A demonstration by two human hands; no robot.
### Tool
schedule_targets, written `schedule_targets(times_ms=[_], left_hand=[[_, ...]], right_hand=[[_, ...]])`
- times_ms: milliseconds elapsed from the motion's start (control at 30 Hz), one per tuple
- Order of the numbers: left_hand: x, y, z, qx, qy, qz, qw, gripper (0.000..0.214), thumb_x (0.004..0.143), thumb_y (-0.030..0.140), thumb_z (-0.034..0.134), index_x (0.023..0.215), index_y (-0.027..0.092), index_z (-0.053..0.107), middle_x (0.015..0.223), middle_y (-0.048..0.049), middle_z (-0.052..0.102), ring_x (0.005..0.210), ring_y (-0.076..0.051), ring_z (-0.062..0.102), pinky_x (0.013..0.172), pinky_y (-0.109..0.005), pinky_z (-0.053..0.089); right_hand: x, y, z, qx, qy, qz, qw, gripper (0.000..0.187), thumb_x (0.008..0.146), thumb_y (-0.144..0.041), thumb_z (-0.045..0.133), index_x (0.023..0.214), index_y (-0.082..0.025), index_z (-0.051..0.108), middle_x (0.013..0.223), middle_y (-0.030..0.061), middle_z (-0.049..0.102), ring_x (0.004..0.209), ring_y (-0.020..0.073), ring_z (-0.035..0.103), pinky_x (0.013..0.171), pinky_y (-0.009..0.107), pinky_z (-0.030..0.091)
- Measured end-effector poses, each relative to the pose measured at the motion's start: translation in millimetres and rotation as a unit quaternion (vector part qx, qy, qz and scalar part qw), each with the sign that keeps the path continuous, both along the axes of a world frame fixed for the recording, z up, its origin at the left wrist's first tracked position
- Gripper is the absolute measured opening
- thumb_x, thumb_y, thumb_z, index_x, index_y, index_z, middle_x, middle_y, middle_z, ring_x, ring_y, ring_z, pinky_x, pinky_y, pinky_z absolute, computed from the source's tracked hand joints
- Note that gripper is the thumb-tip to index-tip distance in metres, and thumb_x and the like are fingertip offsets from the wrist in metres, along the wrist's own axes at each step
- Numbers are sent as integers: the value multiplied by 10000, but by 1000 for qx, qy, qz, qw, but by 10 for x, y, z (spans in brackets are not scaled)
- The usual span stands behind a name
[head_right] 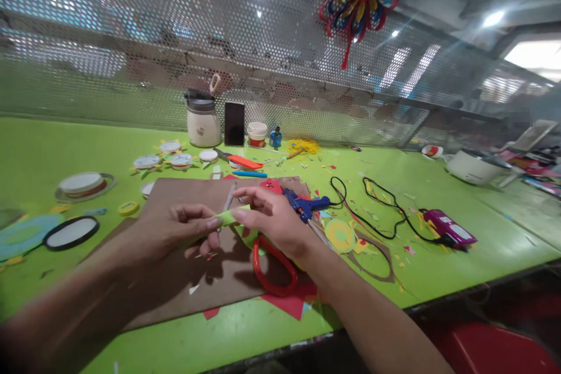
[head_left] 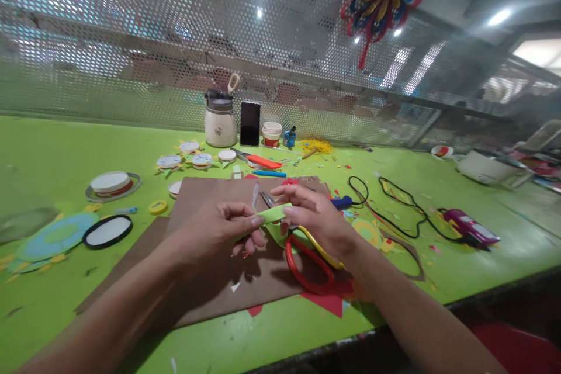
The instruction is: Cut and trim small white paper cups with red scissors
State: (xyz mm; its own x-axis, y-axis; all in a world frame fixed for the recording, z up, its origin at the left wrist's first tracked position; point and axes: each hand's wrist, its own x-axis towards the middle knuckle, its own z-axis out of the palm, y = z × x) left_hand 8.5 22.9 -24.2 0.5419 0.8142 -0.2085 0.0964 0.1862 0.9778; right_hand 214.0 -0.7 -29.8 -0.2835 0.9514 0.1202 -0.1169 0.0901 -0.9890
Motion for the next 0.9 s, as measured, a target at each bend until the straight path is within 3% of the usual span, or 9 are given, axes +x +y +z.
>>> schedule_targets(times_ms=[100,200,667,900], left_hand=[[20,-15,-5,-1,4,2,1000,260,760,396,761,683,154,702,656,-52,729,549,-118,589,484,-203,412],[37,-32,-13,-9,0,-7,1000,259,781,391,744,678,158,697,646,-44,721,547,-111,577,480,-196,402],[47,-44,-33,-41,-19,-31,998,229,842,376,696,771,159,691,737,-66,759,536,-106,627,481,-194,456],[91,-80,-72,-42,-37,-19,998,268,812,418,717,821,191,574,734,-66,756,558,-153,664,471,-240,482]], right_hand=[[-93,-27,-42,-13,-36,-43,998,233,740,-336,779,879,-180,675,692,-23,613,594,110,528,570,250,437],[-130,-22,-89,-15,-43,-58,997,227,757,-371,765,742,-174,653,590,-36,581,525,97,472,523,247,395],[-78,22,-138,-22,-33,-56,998,311,745,-453,775,710,-176,638,560,-42,566,503,99,465,511,247,377],[-87,61,-200,-34,-2,-58,998,322,727,-457,785,680,-187,616,559,-48,556,495,92,452,511,246,376]])
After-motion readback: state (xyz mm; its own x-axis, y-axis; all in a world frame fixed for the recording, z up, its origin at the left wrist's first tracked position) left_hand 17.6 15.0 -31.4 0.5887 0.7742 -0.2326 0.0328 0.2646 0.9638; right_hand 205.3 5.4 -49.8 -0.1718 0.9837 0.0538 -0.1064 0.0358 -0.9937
